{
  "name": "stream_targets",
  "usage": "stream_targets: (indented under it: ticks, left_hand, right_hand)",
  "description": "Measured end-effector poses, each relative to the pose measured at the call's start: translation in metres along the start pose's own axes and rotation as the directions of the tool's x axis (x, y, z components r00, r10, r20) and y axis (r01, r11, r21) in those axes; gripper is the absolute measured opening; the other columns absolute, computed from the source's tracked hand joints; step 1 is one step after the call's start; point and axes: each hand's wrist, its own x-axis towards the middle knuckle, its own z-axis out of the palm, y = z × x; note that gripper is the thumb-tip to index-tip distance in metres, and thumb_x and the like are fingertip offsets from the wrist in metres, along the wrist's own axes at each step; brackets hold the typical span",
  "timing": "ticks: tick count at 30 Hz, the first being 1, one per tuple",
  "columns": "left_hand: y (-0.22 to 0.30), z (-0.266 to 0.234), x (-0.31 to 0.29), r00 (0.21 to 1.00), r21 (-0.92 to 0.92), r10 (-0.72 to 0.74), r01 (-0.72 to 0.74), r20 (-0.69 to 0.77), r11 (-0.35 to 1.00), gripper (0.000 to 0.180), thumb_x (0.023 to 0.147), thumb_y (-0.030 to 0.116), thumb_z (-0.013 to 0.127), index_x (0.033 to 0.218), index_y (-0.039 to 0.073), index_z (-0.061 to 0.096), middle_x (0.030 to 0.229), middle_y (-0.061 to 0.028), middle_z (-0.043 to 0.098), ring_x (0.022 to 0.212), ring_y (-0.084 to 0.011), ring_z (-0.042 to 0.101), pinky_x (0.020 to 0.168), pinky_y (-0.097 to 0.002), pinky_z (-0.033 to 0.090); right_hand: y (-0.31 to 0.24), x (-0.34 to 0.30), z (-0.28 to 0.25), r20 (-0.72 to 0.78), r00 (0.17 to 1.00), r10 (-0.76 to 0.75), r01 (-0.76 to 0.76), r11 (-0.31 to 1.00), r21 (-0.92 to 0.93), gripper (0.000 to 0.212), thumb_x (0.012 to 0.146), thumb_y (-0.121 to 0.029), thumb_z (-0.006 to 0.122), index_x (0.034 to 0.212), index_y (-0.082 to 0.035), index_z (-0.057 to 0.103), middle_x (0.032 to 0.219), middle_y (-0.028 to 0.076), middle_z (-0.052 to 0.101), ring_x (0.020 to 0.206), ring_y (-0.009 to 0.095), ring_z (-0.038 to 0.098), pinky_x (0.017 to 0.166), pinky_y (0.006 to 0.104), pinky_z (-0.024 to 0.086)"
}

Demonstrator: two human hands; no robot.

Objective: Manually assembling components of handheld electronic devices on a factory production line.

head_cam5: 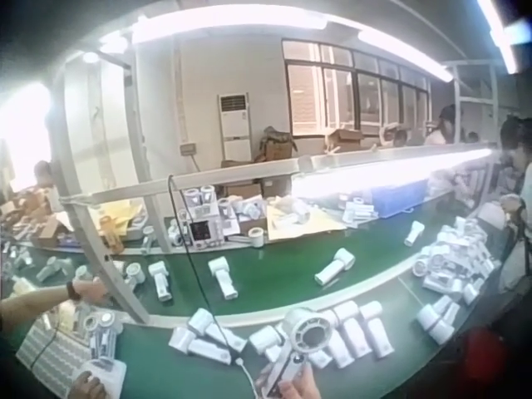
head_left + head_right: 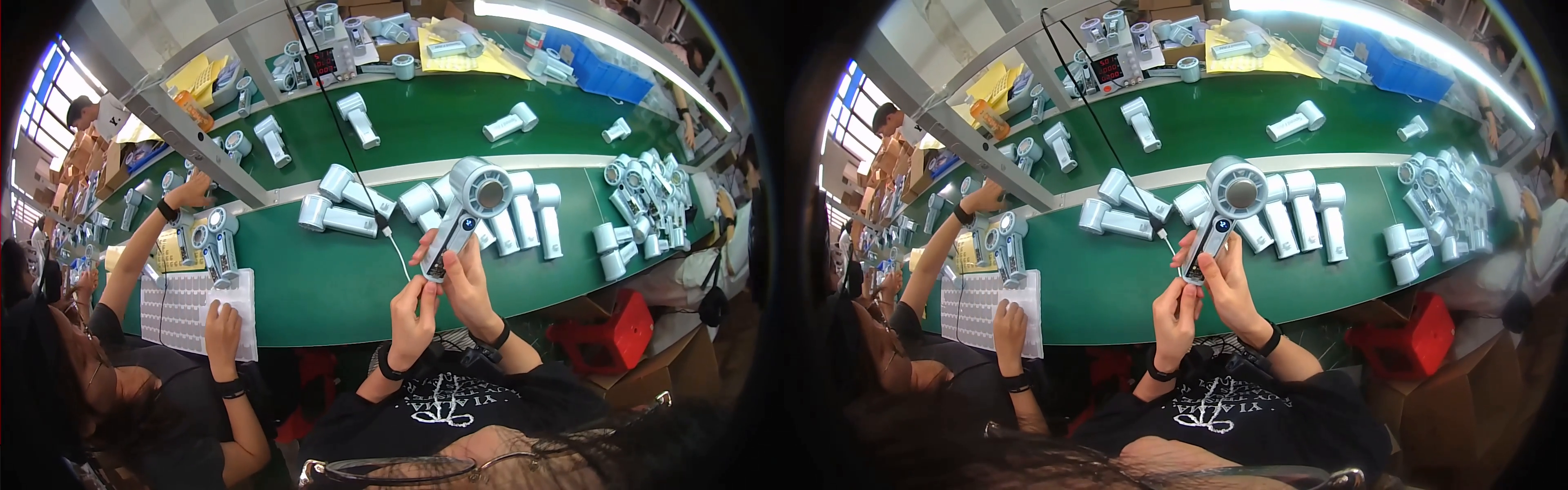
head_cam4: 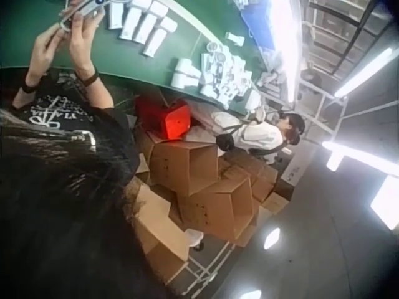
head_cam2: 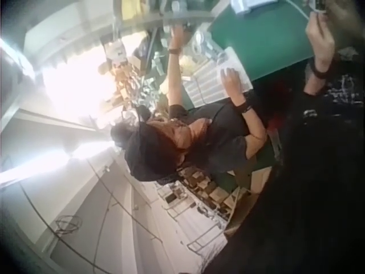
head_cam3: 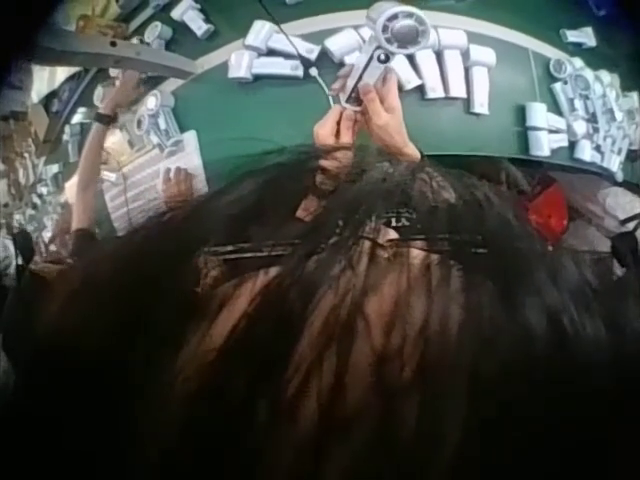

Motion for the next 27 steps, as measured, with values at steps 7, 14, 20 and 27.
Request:
stream_targets:
  ticks: [7, 14, 20, 27]
  left_hand:
    - [0.008, -0.010, -0.002, 0.981, -0.237, -0.053, 0.097, 0.186, 0.967, 0.021, 0.098, 0.009, 0.040, 0.083, -0.002, 0.050, 0.069, -0.0032, 0.049, 0.059, -0.0091, 0.046, 0.053, -0.0234, 0.036]
    - [0.021, -0.031, -0.011, 0.964, -0.372, 0.114, -0.017, 0.239, 0.928, 0.023, 0.098, 0.012, 0.040, 0.090, -0.006, 0.053, 0.073, -0.0053, 0.053, 0.065, -0.0116, 0.048, 0.063, -0.0230, 0.040]
    - [0.016, -0.048, -0.010, 0.931, -0.356, 0.136, -0.008, 0.338, 0.935, 0.029, 0.099, 0.019, 0.039, 0.094, -0.006, 0.054, 0.074, -0.0052, 0.052, 0.064, -0.0114, 0.046, 0.062, -0.0238, 0.041]
    - [0.011, -0.053, -0.014, 0.978, -0.339, 0.080, -0.009, 0.195, 0.941, 0.044, 0.102, 0.029, 0.035, 0.072, -0.002, 0.046, 0.067, -0.0026, 0.041, 0.060, -0.0105, 0.042, 0.052, -0.0244, 0.036]
  right_hand:
    - [-0.014, -0.001, -0.005, 0.040, 0.999, 0.010, -0.007, 0.997, -0.077, 0.051, 0.094, -0.031, 0.053, 0.127, -0.003, 0.025, 0.122, 0.022, 0.049, 0.102, 0.029, 0.059, 0.087, 0.0422, 0.051]
    - [-0.040, 0.002, -0.036, 0.323, 0.946, 0.033, -0.061, 0.995, 0.075, 0.078, 0.084, -0.034, 0.067, 0.137, -0.010, 0.014, 0.131, 0.030, 0.044, 0.109, 0.035, 0.058, 0.091, 0.0437, 0.049]
    - [-0.062, 0.003, -0.044, 0.085, 0.984, -0.155, 0.158, 0.987, -0.030, 0.079, 0.072, -0.037, 0.078, 0.128, -0.002, 0.034, 0.123, 0.032, 0.048, 0.104, 0.040, 0.058, 0.088, 0.0513, 0.050]
    - [-0.068, 0.010, -0.075, 0.391, 0.894, -0.217, 0.380, 0.832, -0.405, 0.084, 0.060, -0.034, 0.087, 0.123, -0.003, 0.041, 0.117, 0.028, 0.053, 0.099, 0.036, 0.060, 0.087, 0.0503, 0.050]
